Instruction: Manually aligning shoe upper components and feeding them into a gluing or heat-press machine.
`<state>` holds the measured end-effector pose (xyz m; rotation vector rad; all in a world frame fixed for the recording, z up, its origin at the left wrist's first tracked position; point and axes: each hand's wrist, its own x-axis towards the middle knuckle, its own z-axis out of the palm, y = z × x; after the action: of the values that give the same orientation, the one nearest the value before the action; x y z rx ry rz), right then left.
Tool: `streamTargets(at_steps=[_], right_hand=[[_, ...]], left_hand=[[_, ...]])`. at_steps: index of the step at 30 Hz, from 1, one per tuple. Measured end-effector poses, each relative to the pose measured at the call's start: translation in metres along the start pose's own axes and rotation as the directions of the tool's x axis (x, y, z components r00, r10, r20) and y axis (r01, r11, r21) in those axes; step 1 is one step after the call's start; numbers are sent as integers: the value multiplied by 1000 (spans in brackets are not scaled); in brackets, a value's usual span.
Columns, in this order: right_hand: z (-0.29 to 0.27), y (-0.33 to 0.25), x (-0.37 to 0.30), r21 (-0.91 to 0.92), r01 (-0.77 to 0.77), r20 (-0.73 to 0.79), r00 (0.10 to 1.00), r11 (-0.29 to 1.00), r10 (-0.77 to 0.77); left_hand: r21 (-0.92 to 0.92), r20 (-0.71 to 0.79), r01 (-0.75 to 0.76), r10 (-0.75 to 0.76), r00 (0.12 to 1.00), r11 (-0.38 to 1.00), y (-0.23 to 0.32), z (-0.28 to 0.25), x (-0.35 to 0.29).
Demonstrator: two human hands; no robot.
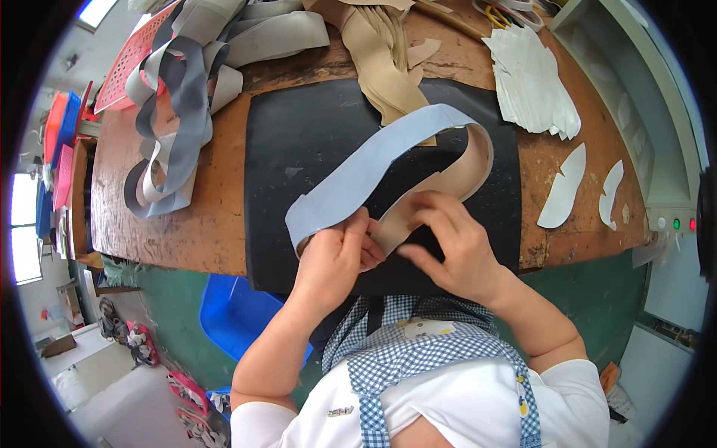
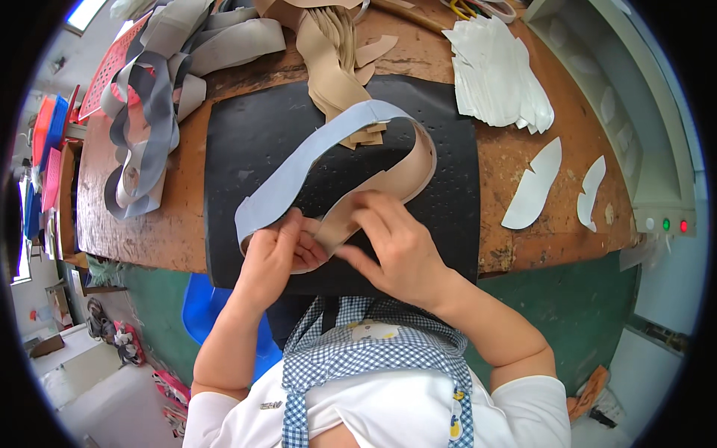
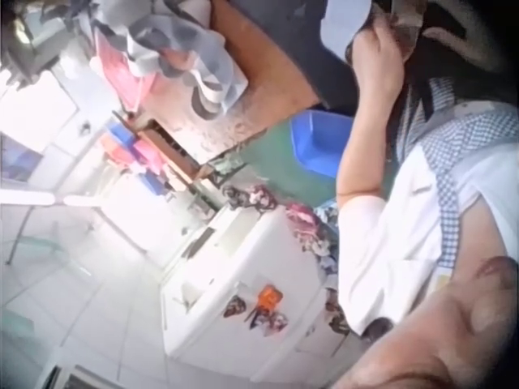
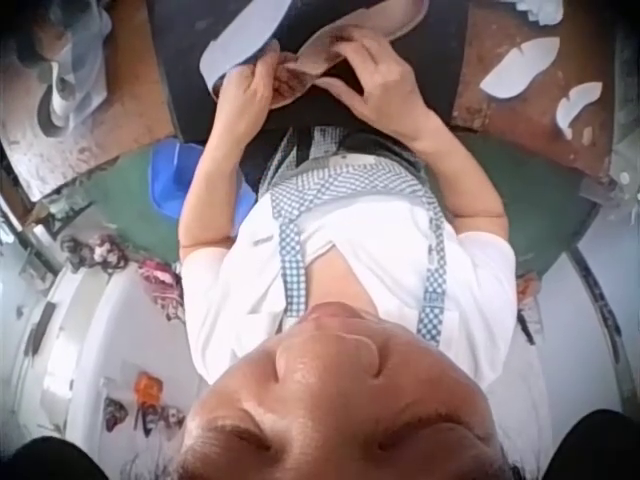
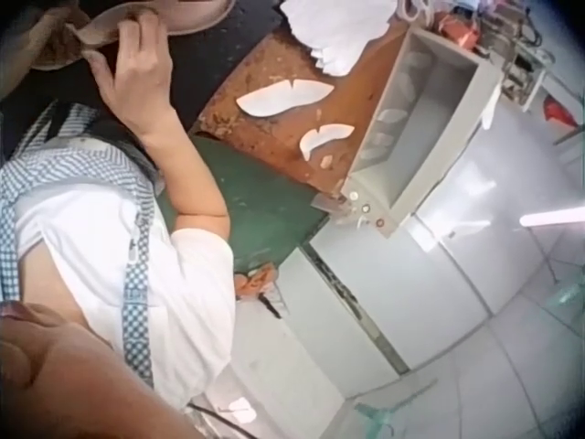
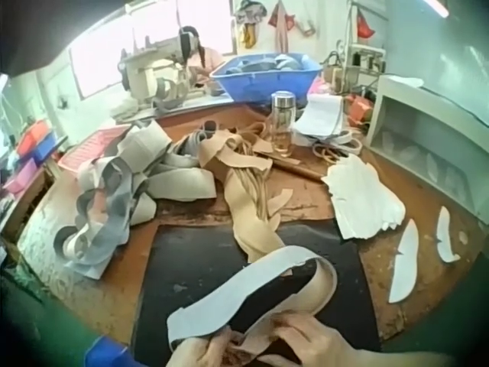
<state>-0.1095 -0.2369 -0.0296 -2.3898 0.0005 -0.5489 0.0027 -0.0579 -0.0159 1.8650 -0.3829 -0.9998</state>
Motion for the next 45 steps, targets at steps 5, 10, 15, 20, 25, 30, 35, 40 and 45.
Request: streamTargets(at_steps=[5,10,15,20,25,30,35,40,45], right_hand=[[1,3,-8,-34,17,161,987,999,-12],[9,-4,-9,-173,81,261,965,982,-34],[11,-6,-9,-292,100,365,931,951,14],[9,-10,-7,-323,110,394,919,940,28],[10,-9,-9,-336,115,406,913,935,34],[9,-11,-7,-319,138,425,905,938,12],[11,-12,-8,-317,121,427,904,941,28],[16,-18,-6,-320,94,356,934,943,27],[21,-14,4,-223,83,163,986,971,-47]], left_hand=[[-76,-70,110,-115,991,991,8,4,-1],[225,-178,-54,96,979,973,1,15,-8],[53,-139,-68,75,987,996,-3,18,-7],[-87,-113,54,-64,992,995,-2,13,-4],[-159,-120,94,-114,986,983,-1,15,-5],[-99,-76,136,-144,987,986,-2,8,-6],[-102,-66,201,-209,976,974,0,5,-15],[-50,-157,-45,37,987,998,-7,11,-18],[209,-173,-289,326,929,934,-8,9,-16]])
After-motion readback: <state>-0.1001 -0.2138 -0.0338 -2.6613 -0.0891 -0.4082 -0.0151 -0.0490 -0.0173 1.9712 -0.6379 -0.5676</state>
